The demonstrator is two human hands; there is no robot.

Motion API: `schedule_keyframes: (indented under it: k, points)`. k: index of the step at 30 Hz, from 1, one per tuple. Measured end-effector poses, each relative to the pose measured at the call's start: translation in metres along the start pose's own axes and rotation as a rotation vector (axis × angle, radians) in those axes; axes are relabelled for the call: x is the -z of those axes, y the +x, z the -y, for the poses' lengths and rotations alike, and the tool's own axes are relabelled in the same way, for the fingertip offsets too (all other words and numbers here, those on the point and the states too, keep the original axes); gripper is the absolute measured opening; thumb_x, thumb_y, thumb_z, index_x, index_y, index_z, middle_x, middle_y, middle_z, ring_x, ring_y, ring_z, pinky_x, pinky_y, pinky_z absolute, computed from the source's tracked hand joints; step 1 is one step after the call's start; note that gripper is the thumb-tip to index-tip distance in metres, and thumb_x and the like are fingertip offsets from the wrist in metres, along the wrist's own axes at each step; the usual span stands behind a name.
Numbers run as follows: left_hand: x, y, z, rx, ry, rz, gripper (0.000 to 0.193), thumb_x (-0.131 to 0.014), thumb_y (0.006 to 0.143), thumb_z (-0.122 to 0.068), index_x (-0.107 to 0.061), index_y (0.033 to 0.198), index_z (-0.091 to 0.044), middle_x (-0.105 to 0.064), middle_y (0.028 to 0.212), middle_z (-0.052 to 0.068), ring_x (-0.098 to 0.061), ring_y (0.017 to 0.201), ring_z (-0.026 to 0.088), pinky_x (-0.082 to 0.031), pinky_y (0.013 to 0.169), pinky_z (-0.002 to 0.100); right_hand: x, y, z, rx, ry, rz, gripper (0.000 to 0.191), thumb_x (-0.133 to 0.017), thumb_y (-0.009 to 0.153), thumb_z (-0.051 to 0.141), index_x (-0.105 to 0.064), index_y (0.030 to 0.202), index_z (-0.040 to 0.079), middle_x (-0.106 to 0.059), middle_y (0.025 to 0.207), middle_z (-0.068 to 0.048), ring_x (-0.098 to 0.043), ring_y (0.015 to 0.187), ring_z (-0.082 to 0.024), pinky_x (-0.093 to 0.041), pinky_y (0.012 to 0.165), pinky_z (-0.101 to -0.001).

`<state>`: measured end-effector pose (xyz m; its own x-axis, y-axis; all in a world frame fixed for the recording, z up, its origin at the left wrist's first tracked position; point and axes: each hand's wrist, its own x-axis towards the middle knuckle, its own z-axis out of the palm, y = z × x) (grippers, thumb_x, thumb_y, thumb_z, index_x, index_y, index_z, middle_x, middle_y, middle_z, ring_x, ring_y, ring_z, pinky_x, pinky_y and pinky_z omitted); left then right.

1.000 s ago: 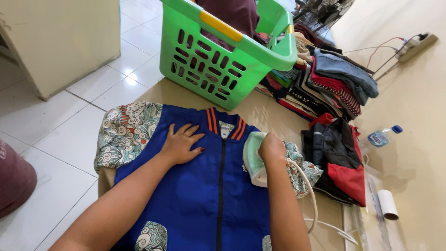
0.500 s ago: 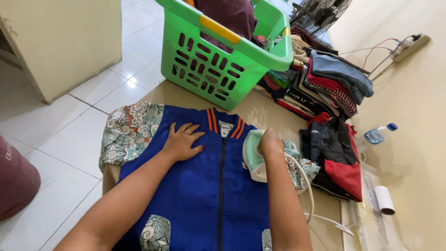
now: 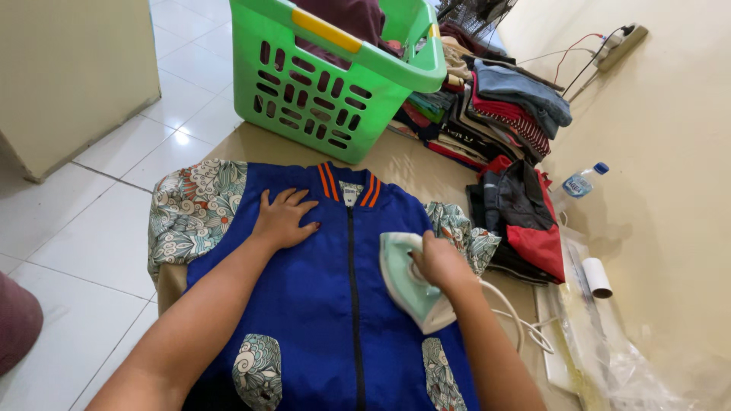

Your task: The person takes a blue varsity jacket out of a green laundry basket, spreads it flat on the ironing table, and irons the body and front panels with a clothes iron. They reposition the jacket, lift and flip it, then iron the patterned sleeves and the reverse side before lifting the jacket again.

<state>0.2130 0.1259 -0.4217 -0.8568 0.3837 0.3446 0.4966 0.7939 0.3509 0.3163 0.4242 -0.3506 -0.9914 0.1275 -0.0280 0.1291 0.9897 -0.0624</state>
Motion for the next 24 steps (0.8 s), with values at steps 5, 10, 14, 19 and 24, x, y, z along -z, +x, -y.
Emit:
schedule_keyframes:
  k: [5, 10, 14, 19, 24]
  points:
    - [-0.006, 0.001, 0.003, -0.011, 0.002, 0.014, 0.06, -0.066, 0.083, -0.057, -0.065, 0.135, -0.028, -0.046, 0.156, 0.004, -0.035, 0.147, 0.026, -0.014, 0.116, 0.071, -0.006, -0.026, 0.018, 0.006, -0.01, 0.028, 0.036, -0.063, 0.096, 0.033, -0.052, 0.105, 0.0, -0.071, 0.09, -0.027, -0.069, 0.089, -0.047, -0.053, 0.08, -0.0565]
    - [-0.011, 0.002, 0.004, -0.015, 0.014, -0.006, 0.06, -0.065, 0.083, -0.056, -0.065, 0.136, -0.027, -0.047, 0.156, 0.004, -0.035, 0.147, 0.026, -0.014, 0.116, 0.072, -0.009, -0.006, 0.023, 0.075, -0.017, -0.078, 0.035, -0.064, 0.094, 0.031, -0.053, 0.104, 0.0, -0.071, 0.091, -0.026, -0.069, 0.089, -0.046, -0.054, 0.079, -0.0566]
    - [-0.015, 0.004, 0.005, -0.008, 0.011, -0.002, 0.059, -0.067, 0.082, -0.055, -0.065, 0.134, -0.027, -0.047, 0.155, 0.005, -0.035, 0.147, 0.026, -0.015, 0.115, 0.072, -0.014, 0.021, 0.028, 0.114, -0.034, -0.105, 0.034, -0.064, 0.094, 0.032, -0.054, 0.104, 0.0, -0.071, 0.094, -0.025, -0.068, 0.092, -0.045, -0.053, 0.079, -0.0566]
    - [-0.015, 0.003, 0.008, -0.009, 0.004, 0.003, 0.06, -0.066, 0.083, -0.053, -0.064, 0.136, -0.024, -0.048, 0.155, 0.007, -0.036, 0.147, 0.028, -0.015, 0.114, 0.073, -0.018, 0.047, 0.037, 0.061, -0.034, -0.101, 0.036, -0.066, 0.093, 0.034, -0.056, 0.106, 0.001, -0.071, 0.099, -0.026, -0.068, 0.096, -0.046, -0.053, 0.084, -0.0557]
    - [-0.014, 0.0, 0.005, -0.002, -0.005, -0.005, 0.06, -0.065, 0.085, -0.052, -0.064, 0.137, -0.023, -0.047, 0.155, 0.008, -0.036, 0.147, 0.029, -0.013, 0.116, 0.072, -0.016, 0.054, 0.033, 0.066, -0.034, -0.048, 0.037, -0.066, 0.094, 0.034, -0.056, 0.107, 0.001, -0.072, 0.1, -0.027, -0.068, 0.099, -0.046, -0.053, 0.086, -0.0551]
